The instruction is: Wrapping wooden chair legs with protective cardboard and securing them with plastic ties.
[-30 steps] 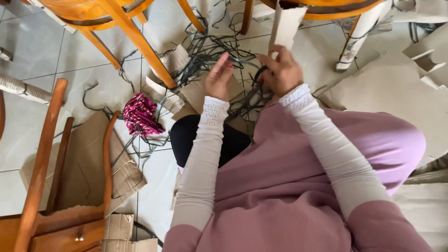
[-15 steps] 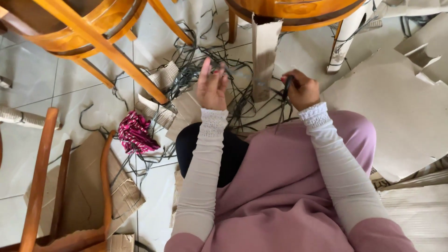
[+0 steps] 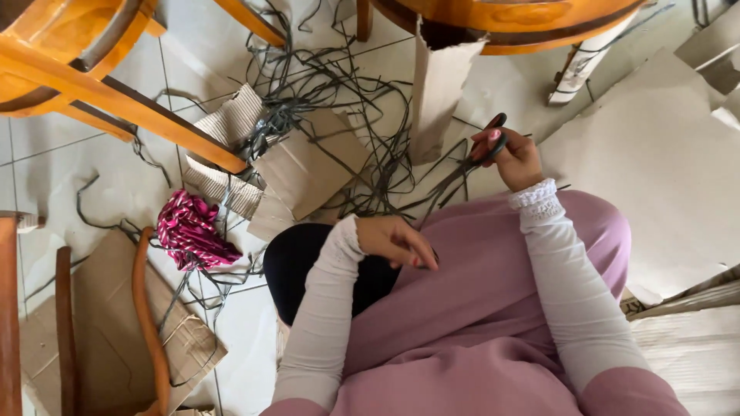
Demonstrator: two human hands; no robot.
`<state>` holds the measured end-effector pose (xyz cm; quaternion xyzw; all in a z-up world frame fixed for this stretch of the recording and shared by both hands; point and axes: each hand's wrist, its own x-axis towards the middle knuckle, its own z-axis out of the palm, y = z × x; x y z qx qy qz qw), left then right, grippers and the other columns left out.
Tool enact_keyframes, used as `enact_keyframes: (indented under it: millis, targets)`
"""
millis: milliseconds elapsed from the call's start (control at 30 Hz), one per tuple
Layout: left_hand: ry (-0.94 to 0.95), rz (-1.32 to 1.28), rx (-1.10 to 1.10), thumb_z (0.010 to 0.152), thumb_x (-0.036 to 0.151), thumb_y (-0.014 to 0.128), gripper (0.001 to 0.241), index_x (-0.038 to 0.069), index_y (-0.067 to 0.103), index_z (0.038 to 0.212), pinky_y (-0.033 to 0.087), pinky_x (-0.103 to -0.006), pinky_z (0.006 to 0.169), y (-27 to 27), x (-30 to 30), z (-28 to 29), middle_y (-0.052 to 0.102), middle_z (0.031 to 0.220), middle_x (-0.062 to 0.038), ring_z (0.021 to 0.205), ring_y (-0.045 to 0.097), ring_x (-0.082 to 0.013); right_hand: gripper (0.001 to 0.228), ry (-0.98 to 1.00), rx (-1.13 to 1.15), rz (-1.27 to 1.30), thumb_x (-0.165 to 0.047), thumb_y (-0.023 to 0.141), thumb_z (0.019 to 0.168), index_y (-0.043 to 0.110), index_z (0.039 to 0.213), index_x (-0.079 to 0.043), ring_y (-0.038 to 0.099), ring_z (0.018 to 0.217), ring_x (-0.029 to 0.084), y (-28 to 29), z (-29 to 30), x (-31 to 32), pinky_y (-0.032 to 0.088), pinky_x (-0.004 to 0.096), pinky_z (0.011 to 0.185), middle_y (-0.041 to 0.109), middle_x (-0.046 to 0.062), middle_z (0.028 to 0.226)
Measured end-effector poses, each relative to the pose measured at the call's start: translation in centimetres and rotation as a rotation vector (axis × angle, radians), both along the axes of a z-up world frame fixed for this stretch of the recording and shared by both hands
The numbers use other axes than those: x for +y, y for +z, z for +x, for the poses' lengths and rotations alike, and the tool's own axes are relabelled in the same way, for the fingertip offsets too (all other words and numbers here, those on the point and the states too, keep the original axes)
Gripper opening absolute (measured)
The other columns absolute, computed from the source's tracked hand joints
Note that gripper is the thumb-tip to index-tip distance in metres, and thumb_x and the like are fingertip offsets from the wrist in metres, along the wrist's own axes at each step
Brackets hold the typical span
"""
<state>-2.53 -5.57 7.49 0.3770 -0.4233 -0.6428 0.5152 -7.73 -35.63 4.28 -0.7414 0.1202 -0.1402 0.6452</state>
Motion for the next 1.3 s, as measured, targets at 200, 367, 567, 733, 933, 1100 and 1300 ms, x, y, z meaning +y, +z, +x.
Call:
enact_keyframes:
  millis: [200,367,567,733,933,1100,1300]
  targets:
    - [-0.055,0.041,-0.010,0.099,0.014,0.074,0.036,0.012,0.070,0.135,0.061,-0.0242,0.083,-1.2,-0.6,-0.1,0.067,0.137,-0.006,0.104,0.068,-0.0075,0.031,0.034,0.352,0.045,-0.024,0.056,0.113,0.070,0.104,0.003,0.073,0.068,0.030,-2.6,1.1,0.3,0.065,0.037,0.067,0.071,0.027,0.080]
    - [0.047,0.007,0.041,0.097,0.013,0.075,0.047,0.007,0.063,0.142,0.060,-0.0315,0.094,0.0,-1.1,1.0,0.058,0.145,-0.011,0.112,0.066,-0.0145,0.026,0.054,0.656,0.202,-0.013,0.048,0.104,0.061,0.112,0.008,0.076,0.077,0.037,-5.1,3.1,3.7,0.066,0.043,0.071,0.071,0.034,0.092]
    - [0.046,0.001,0.038,0.096,0.012,0.077,0.055,0.005,0.057,0.147,0.056,-0.0310,0.103,-1.1,-1.5,-0.3,0.051,0.152,-0.011,0.119,0.061,-0.0146,0.053,0.290,0.729,-0.452,-0.037,0.055,0.103,0.058,0.140,0.001,0.069,0.109,0.042,-7.6,2.8,4.1,0.057,0.052,0.092,0.070,0.029,0.117]
    - [-0.002,0.009,-0.012,0.094,0.016,0.080,0.061,0.008,0.055,0.150,0.055,-0.0277,0.104,-5.0,-2.6,-2.3,0.049,0.155,-0.010,0.120,0.061,-0.0137,0.064,0.361,0.760,0.307,-0.046,0.055,0.103,0.048,0.142,0.005,0.073,0.095,0.039,-1.2,0.5,8.7,0.060,0.048,0.082,0.067,0.031,0.119]
    - [0.322,-0.098,-0.007,0.094,0.012,0.077,0.045,0.006,0.066,0.137,0.061,-0.0276,0.089,-1.8,-0.2,0.7,0.072,0.125,-0.010,0.103,0.071,-0.0135,0.021,0.253,0.257,0.316,-0.008,0.059,0.101,0.069,0.116,0.003,0.046,0.045,0.009,-0.6,-0.4,8.5,0.032,0.019,0.039,0.055,0.007,0.060]
    - [1.288,-0.130,-0.985,0.093,0.061,0.069,0.074,0.016,0.051,0.148,0.050,-0.0445,0.110,0.1,-0.4,2.2,0.039,0.143,-0.007,0.122,0.057,-0.0239,0.008,0.482,-0.350,0.067,0.008,0.066,0.096,0.073,0.094,0.008,0.060,0.078,0.024,3.0,-0.3,6.9,0.048,0.028,0.067,0.064,0.021,0.091]
    - [0.918,0.220,-1.362,0.104,0.028,0.051,0.018,0.018,0.061,0.093,0.029,-0.0522,0.116,-8.0,-1.0,2.2,0.068,0.100,0.000,0.120,0.062,-0.0242,0.016,0.524,-0.378,1.053,-0.035,0.051,0.110,0.055,0.099,-0.024,0.030,0.049,0.006,-0.2,-0.3,-0.1,0.031,0.021,0.051,0.036,-0.006,0.067]
